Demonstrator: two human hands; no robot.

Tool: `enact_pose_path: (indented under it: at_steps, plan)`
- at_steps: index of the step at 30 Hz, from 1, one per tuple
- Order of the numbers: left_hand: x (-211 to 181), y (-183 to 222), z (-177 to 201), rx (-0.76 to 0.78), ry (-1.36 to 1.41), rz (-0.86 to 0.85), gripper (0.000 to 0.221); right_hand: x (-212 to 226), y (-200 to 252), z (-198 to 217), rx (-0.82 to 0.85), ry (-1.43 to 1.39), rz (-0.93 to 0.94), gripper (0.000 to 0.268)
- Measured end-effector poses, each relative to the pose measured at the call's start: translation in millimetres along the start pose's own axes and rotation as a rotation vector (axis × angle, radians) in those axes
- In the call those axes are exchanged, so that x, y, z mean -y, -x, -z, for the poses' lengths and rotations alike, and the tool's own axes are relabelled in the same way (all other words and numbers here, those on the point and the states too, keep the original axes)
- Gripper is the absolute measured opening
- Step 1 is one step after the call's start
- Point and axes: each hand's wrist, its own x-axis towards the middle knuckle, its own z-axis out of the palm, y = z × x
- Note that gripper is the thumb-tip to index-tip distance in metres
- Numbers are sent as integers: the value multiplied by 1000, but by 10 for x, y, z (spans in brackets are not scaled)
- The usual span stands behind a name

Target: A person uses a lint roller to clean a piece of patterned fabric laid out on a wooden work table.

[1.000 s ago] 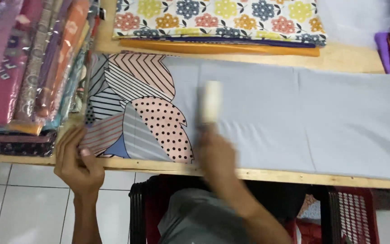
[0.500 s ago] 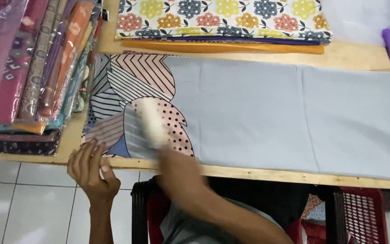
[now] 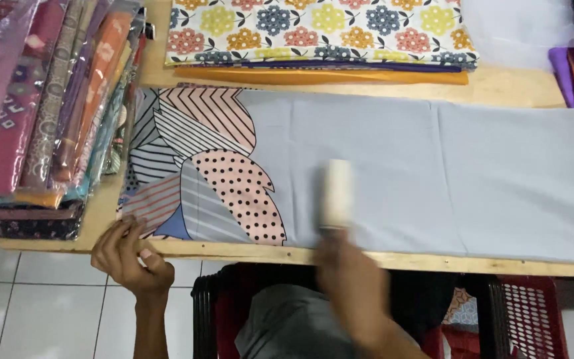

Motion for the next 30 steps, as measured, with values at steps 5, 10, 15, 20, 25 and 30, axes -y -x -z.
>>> enact_pose_path:
  at_steps: [5,10,15,20,25,30]
  plan:
    - [-81,93,298,-105,-94,104,29,1439,362,-855,-75,186,491,28]
    - [-169,-89,452,-236,14,125,31,1952,700,-1070,-247,-46,796,11]
    - [-448,-421,336,-91,232,133,37,1295,397,-318,230,-142,764,13]
    - [-735,-727,138,778,173,-94,52,-25,-231,410,-279,13,417,36]
    - [-612,-637,131,924,32,-254,61,-1334,-585,1131,-465,40,-197,30]
    - [-335,-487,290,1010,-174,-17,64,-1067,-772,1313,-374,52,-274,35]
